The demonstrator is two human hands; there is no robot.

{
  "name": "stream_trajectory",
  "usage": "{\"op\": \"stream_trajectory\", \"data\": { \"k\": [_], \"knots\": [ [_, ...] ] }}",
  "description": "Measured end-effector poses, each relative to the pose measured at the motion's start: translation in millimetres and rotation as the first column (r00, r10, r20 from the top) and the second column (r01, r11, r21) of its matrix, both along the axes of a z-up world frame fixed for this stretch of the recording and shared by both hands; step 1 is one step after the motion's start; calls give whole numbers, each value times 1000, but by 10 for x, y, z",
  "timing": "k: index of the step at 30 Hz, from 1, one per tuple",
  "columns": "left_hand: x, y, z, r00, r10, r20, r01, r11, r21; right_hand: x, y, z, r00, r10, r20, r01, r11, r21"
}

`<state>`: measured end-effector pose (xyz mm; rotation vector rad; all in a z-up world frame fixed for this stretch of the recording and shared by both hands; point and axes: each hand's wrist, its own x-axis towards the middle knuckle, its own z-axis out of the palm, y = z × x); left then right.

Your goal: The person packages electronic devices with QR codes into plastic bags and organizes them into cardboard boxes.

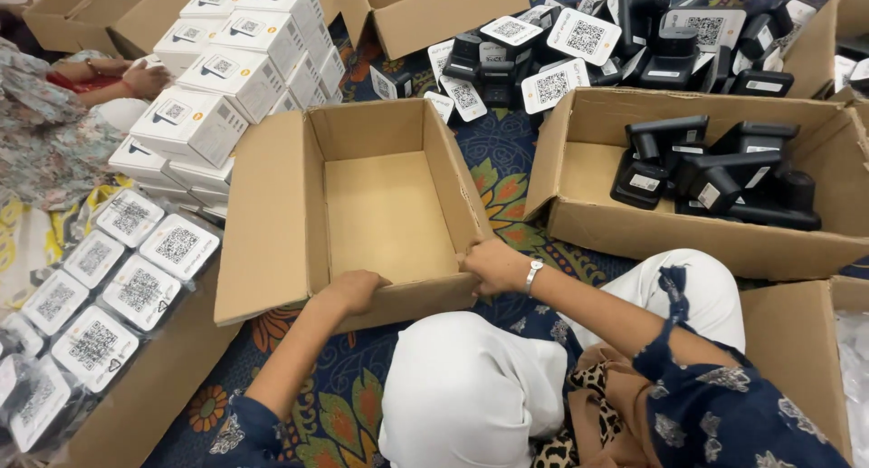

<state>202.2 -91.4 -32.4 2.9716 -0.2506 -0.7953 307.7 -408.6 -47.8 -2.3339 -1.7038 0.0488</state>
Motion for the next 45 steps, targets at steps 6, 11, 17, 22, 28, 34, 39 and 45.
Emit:
{"op": "stream_trajectory", "data": {
  "k": [6,11,17,22,28,34,39,45],
  "knots": [
    [-141,-141,1192,989,82,-122,-85,996,-17,-466,-222,1271,988,-31,-150,22,998,-64],
    [-190,-137,1534,995,51,-87,-45,997,66,-565,-138,1472,995,-14,-102,9,999,-44],
    [1,213,846,997,-21,73,14,995,95,-496,105,976,998,-64,-13,64,997,-31],
    [421,586,136,971,-69,228,41,991,128,-586,283,897,999,-43,-19,42,999,-31],
    [394,682,201,959,-62,276,19,988,153,-362,337,790,991,9,-133,-10,1000,-10],
    [175,1192,-85,959,-45,280,-19,975,222,-224,920,369,985,104,-138,-99,994,43],
    [47,1475,-492,959,-46,279,-23,971,239,-64,1247,-418,942,248,-227,-218,964,149],
    [194,1512,-836,971,-14,238,-39,976,216,52,1281,-785,953,187,-239,-156,977,142]
  ]
}}
